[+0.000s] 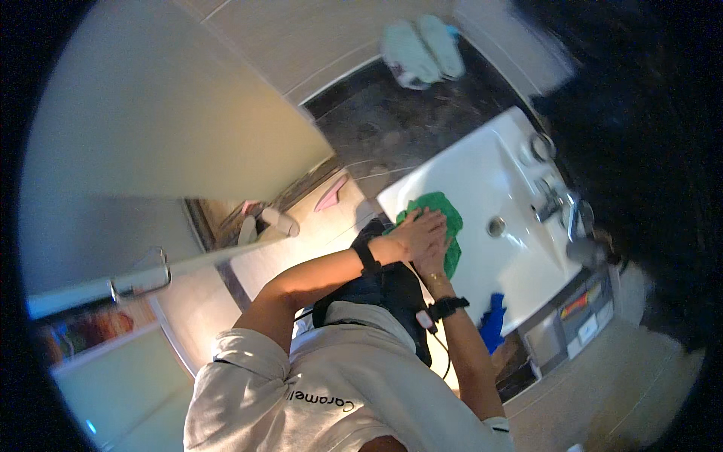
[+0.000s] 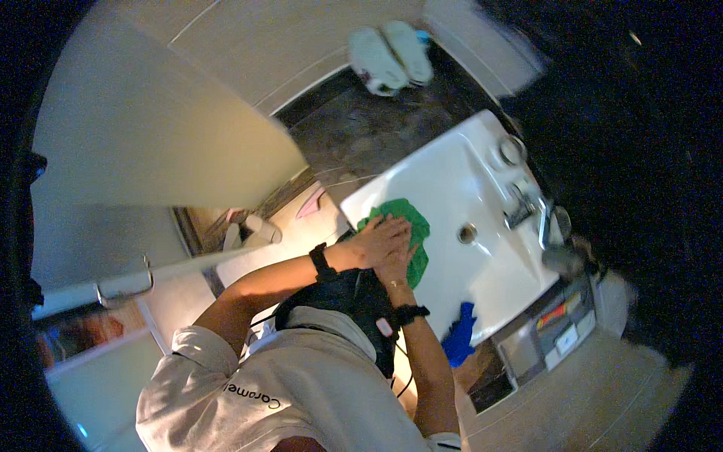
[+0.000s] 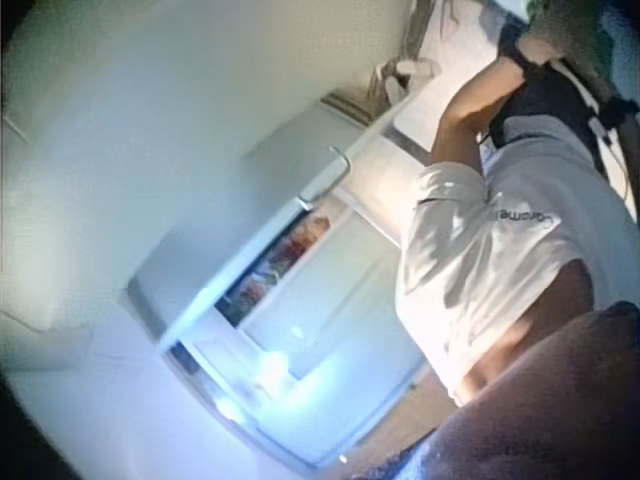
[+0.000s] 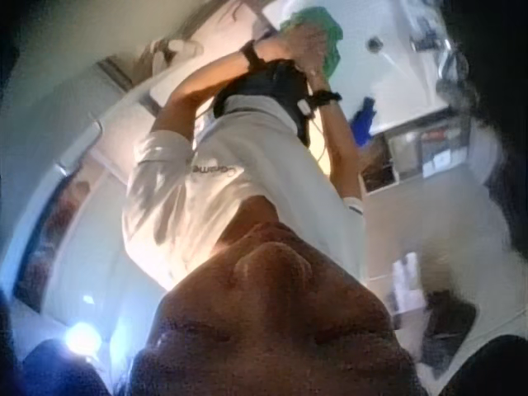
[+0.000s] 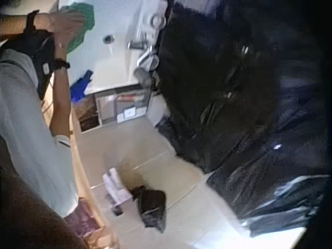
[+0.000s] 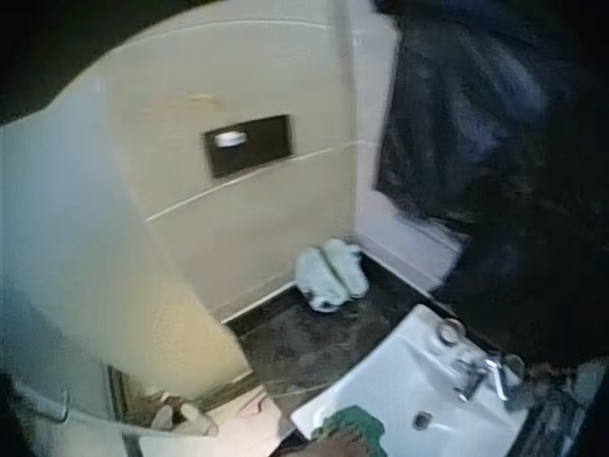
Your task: The person wipes the sink, toilet, and shower walls with a green cloth. They also move slippers on the floor to clean underneath them.
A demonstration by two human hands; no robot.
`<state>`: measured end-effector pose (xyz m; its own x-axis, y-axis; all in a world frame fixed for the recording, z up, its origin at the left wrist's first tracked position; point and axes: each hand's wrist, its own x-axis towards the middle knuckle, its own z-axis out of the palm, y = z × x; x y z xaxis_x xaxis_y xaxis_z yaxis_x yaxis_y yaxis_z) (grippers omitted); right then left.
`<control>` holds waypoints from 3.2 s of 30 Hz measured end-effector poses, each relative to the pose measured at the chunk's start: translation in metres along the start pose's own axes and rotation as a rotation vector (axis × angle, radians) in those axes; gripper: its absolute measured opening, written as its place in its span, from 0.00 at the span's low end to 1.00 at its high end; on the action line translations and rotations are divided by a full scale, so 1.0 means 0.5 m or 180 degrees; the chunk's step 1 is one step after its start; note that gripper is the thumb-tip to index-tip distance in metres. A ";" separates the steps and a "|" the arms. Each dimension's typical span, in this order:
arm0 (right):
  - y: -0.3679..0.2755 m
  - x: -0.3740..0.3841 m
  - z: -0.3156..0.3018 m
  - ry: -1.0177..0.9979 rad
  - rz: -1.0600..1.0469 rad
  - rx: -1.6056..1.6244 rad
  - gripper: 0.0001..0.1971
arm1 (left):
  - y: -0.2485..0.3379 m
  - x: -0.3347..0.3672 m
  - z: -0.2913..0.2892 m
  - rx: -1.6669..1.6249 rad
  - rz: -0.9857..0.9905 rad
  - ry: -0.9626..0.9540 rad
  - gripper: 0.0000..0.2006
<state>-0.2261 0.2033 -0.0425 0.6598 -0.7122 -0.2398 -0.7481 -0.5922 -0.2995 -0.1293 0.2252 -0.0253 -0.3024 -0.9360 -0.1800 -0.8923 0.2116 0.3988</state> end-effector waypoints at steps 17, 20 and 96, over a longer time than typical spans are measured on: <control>-0.049 0.082 -0.002 -0.0029 -0.0655 -0.0394 0.33 | -0.040 -0.030 -0.020 -0.0562 -0.0775 0.1500 0.23; -0.057 0.019 0.012 -0.0044 -0.0697 -0.0383 0.33 | -0.011 -0.063 0.026 -0.0638 -0.0719 0.1243 0.23; 0.468 -0.632 0.218 0.1489 0.1598 0.0238 0.27 | 0.663 -0.061 0.492 -0.1027 0.0169 0.0652 0.32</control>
<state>-0.6018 0.3307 -0.1377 0.1221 -0.9911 0.0526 -0.9369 -0.1325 -0.3234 -0.4984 0.3930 -0.1085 -0.2429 -0.9699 0.0189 -0.7160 0.1924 0.6711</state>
